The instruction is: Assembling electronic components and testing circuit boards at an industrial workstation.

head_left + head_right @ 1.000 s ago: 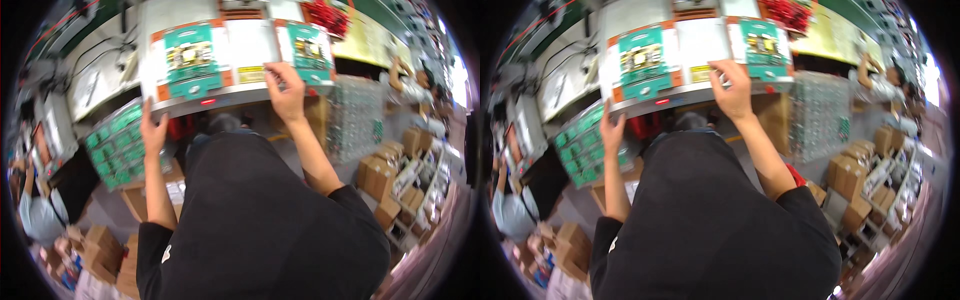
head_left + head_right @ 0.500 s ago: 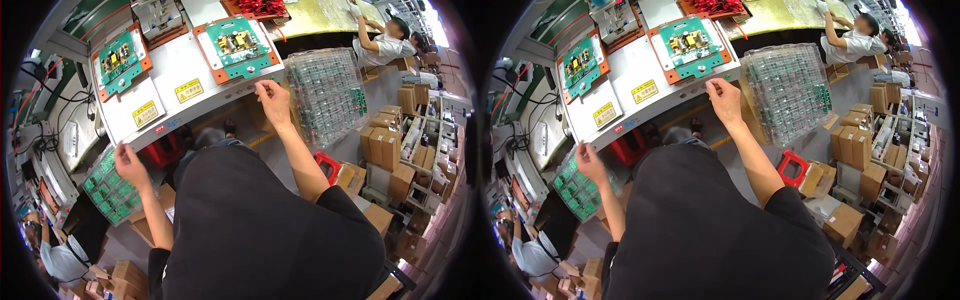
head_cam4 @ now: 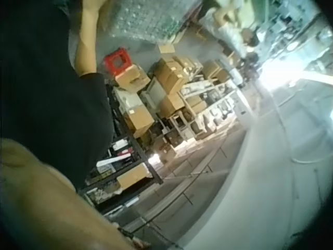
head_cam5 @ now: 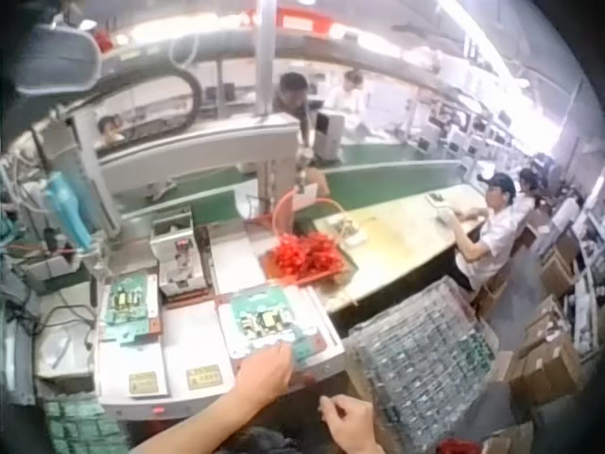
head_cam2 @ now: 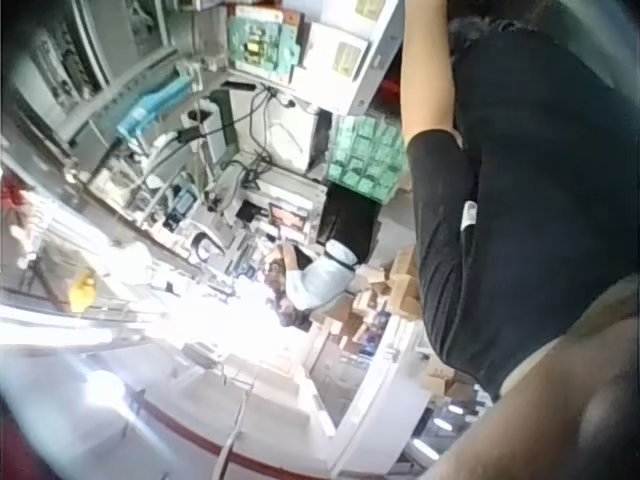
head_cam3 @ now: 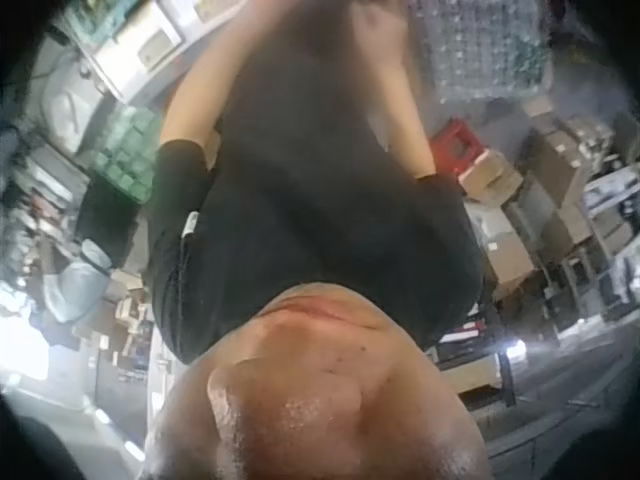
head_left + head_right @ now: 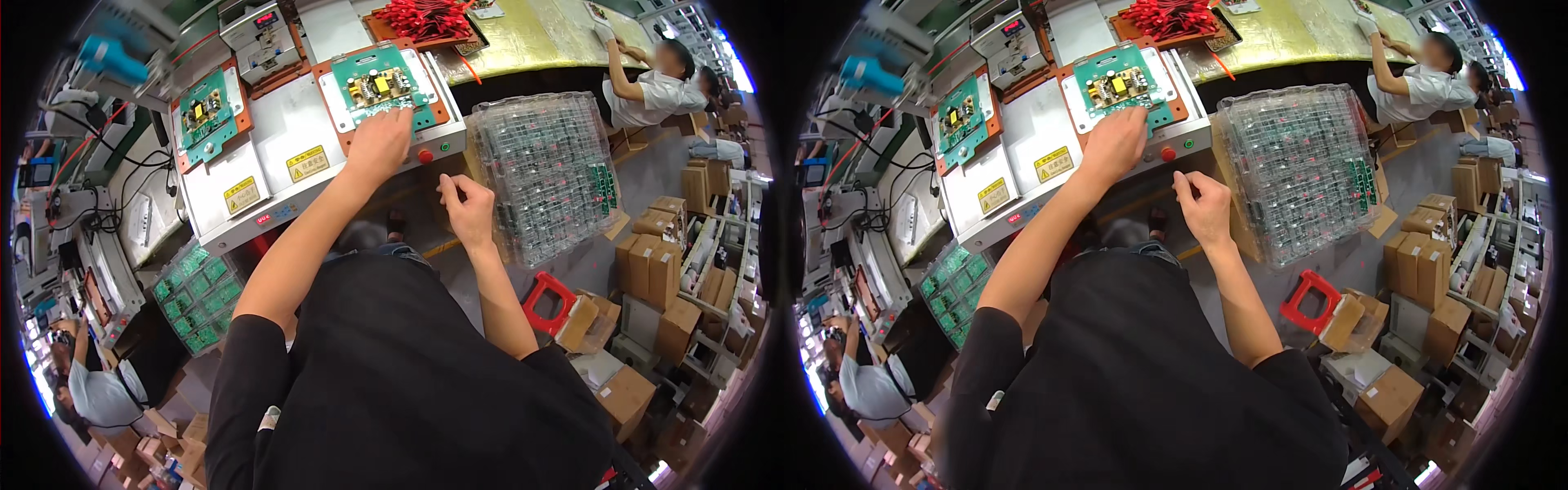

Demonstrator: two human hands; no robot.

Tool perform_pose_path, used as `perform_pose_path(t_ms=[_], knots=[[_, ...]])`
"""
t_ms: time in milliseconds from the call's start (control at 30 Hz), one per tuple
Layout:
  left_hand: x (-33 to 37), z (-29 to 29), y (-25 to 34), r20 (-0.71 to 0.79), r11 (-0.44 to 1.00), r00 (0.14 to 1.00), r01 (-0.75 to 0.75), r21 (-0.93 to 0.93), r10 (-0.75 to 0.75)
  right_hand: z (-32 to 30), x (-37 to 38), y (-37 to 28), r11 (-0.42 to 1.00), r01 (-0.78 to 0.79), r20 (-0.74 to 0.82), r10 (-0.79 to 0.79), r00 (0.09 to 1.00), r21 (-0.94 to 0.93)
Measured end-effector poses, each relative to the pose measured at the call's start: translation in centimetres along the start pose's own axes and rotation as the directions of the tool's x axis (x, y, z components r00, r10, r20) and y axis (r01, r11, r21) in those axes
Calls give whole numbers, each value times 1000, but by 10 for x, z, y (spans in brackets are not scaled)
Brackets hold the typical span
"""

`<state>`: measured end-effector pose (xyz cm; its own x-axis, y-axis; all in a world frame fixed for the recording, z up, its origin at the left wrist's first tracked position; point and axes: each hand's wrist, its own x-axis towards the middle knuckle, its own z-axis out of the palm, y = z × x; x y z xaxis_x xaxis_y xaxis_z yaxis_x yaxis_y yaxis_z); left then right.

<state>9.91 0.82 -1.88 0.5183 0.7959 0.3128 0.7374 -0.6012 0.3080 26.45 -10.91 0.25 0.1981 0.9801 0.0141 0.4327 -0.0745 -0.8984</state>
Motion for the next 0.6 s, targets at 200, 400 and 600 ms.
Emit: perform_pose_path(t_ms=[200,400,600], knots=[[2,-15,21,253,891,862,454,0,-439,-20,-12,17,997,-78,-17,79,997,24],[-41,-13,10,-154,984,981,90,-156,-114,-38,4,15,1000,-1,2,1,1000,-4],[-40,-13,17,-156,950,972,128,-284,-178,-54,37,7,993,114,69,-111,991,-43]])
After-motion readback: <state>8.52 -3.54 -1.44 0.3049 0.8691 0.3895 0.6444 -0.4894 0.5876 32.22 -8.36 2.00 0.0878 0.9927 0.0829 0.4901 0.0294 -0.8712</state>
